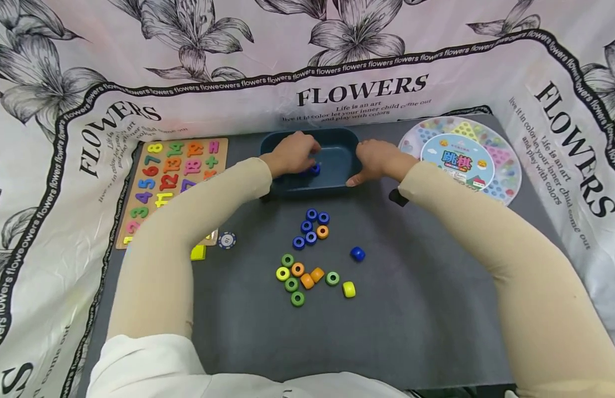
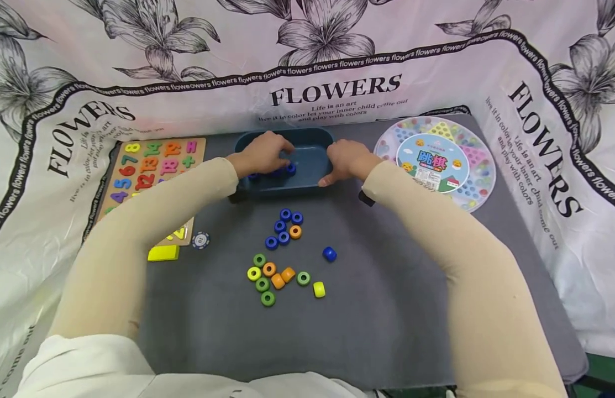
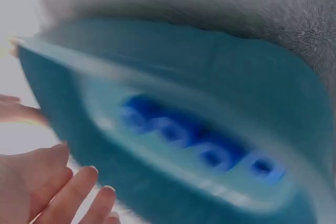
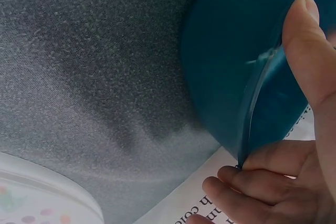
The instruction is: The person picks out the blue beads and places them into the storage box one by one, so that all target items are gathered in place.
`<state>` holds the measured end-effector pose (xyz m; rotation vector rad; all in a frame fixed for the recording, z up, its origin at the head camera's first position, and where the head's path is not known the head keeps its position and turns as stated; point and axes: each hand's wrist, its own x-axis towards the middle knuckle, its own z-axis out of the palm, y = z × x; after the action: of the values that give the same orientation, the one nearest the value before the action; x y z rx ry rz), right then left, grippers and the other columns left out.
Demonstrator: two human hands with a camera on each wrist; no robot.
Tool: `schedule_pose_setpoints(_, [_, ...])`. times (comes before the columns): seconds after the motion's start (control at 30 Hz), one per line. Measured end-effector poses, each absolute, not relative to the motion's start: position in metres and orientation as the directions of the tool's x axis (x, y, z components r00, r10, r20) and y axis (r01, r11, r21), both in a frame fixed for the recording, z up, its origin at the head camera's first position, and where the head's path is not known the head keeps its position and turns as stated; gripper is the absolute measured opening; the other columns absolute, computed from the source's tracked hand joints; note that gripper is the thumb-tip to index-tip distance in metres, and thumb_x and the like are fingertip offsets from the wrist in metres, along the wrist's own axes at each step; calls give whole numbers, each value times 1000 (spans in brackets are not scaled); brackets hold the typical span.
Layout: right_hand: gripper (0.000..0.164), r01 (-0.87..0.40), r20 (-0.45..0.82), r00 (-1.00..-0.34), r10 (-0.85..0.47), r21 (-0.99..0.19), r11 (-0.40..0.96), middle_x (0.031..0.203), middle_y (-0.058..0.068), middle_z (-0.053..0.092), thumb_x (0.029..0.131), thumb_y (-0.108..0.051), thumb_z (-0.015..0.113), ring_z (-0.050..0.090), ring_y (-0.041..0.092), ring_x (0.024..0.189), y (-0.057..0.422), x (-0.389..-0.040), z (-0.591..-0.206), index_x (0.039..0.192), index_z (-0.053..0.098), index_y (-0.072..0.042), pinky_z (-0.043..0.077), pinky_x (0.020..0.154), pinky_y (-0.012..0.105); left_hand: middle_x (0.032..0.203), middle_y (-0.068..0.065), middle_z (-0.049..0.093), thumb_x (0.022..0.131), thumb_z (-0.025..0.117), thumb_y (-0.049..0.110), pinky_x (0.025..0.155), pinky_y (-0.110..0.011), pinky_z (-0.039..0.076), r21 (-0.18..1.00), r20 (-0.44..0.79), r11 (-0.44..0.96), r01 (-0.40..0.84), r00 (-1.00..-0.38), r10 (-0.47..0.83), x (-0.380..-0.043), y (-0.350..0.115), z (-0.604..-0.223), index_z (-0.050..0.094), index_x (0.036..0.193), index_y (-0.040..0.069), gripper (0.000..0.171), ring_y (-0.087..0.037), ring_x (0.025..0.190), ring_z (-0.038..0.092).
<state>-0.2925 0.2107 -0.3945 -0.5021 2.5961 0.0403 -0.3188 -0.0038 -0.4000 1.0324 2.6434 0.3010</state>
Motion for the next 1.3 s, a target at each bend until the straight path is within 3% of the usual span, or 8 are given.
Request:
schedule_pose_setpoints(0.13, [98,-360,-472,-812,-344,-59,931,127,26,49,72,-67,63,50,35,111,212,-296,-391,130,41,9,39,100,51,99,-7,67,90,59,18,78,-35,50,243,-103,643,726,-640,761,-283,-8,-372,67,105,8,20,-19,87,62])
schedule_pose_setpoints(0.23, [101,-351,-479,-813,-330,-49,935,129,27,48,71,-68,63,49,36,113,215,-298,-389,131,39,10,38,101,51,95,-6,67,88,60,16,75,-35,51,189,-130,576,795,-561,818,-250,-14,-375,67,103,8,18,-19,84,62])
schedule_pose_setpoints(0.3, [103,-345,-487,-811,-323,-49,937,131,28,46,71,-68,63,47,37,116,216,-298,-388,133,37,11,36,103,52,101,-6,68,87,63,18,80,-36,52,163,-192,561,812,-532,825,-231,-20,-390,66,109,9,24,-20,91,63])
schedule_pose_setpoints(0.6, [105,-344,-487,-808,-330,-65,937,134,29,43,71,-68,62,44,39,121,217,-297,-392,135,34,11,33,106,52,73,0,59,78,72,41,58,-32,46,148,-329,709,690,-641,693,-178,-39,-429,67,90,9,34,-15,66,54])
schedule_pose_setpoints(0.83, [101,-350,-481,-808,-340,-72,934,133,29,45,73,-65,64,45,39,120,214,-296,-393,133,36,11,34,105,51,83,-4,64,81,71,31,69,-35,51,154,-315,709,688,-646,695,-172,-37,-444,67,92,8,25,-17,76,59])
schedule_pose_setpoints(1.0, [97,-348,-483,-806,-342,-80,934,130,27,47,74,-62,65,46,37,117,207,-294,-394,133,38,10,35,104,50,79,-3,63,81,72,25,66,-34,50,184,-257,702,688,-655,710,-176,-39,-436,68,86,9,17,-16,72,58])
schedule_pose_setpoints(1.17, [92,-338,-497,-807,-321,-58,939,124,25,51,73,-61,66,48,34,109,205,-295,-392,129,43,8,38,101,49,83,-6,67,80,72,23,70,-35,51,223,-107,703,676,-700,707,-205,-35,-397,70,88,7,18,-18,77,62])
schedule_pose_setpoints(1.3, [89,-346,-501,-803,-323,-50,937,122,24,52,73,-62,66,48,33,108,203,-296,-392,126,45,7,39,100,48,92,-9,70,81,72,21,76,-35,52,251,-89,700,668,-704,704,-240,-31,-384,72,94,5,21,-21,84,64])
